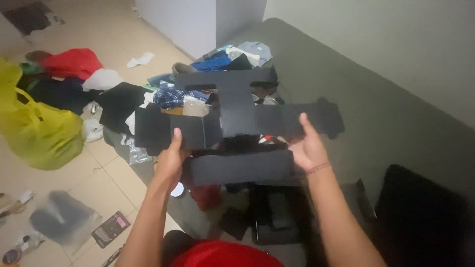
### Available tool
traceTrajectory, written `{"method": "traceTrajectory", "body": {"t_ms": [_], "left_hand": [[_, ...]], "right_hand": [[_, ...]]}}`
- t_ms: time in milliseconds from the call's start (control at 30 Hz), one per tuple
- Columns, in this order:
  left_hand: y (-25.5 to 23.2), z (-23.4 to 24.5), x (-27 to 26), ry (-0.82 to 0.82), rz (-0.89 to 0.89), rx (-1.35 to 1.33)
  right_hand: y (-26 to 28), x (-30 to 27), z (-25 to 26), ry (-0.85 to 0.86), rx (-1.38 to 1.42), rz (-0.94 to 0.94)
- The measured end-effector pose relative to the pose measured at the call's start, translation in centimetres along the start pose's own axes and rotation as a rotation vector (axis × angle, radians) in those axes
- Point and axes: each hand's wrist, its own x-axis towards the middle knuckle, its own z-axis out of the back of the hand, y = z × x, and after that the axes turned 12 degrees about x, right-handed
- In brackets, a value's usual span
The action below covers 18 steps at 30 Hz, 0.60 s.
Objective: Assembling a black cardboard box insert on a bed or floor.
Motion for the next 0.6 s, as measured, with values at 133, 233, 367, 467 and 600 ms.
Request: {"method": "traceTrajectory", "body": {"t_ms": [133, 233, 367, 467, 600], "left_hand": [[-3.3, -0.5, -3.0, 0.152, -0.039, 0.013], [-3.0, -0.4, -2.7, 0.097, -0.013, 0.342], [-3.5, -1.0, -3.8, -0.02, -0.034, 0.723], [-3.0, -1.5, -4.1, -0.017, -0.001, 0.899], [0.0, -2.0, -1.8, 0.079, -0.004, 0.69]], "right_hand": [[-1.5, 0.9, 2.1, 0.04, -0.583, -0.051], [-1.8, 0.6, 1.7, -0.046, -0.824, -0.053], [-1.9, -0.3, -0.8, -0.076, -0.901, -0.102], [-1.8, -0.8, -1.7, -0.138, -1.185, -0.107], [-1.7, -1.3, -1.3, -0.015, -1.073, -0.096]]}}
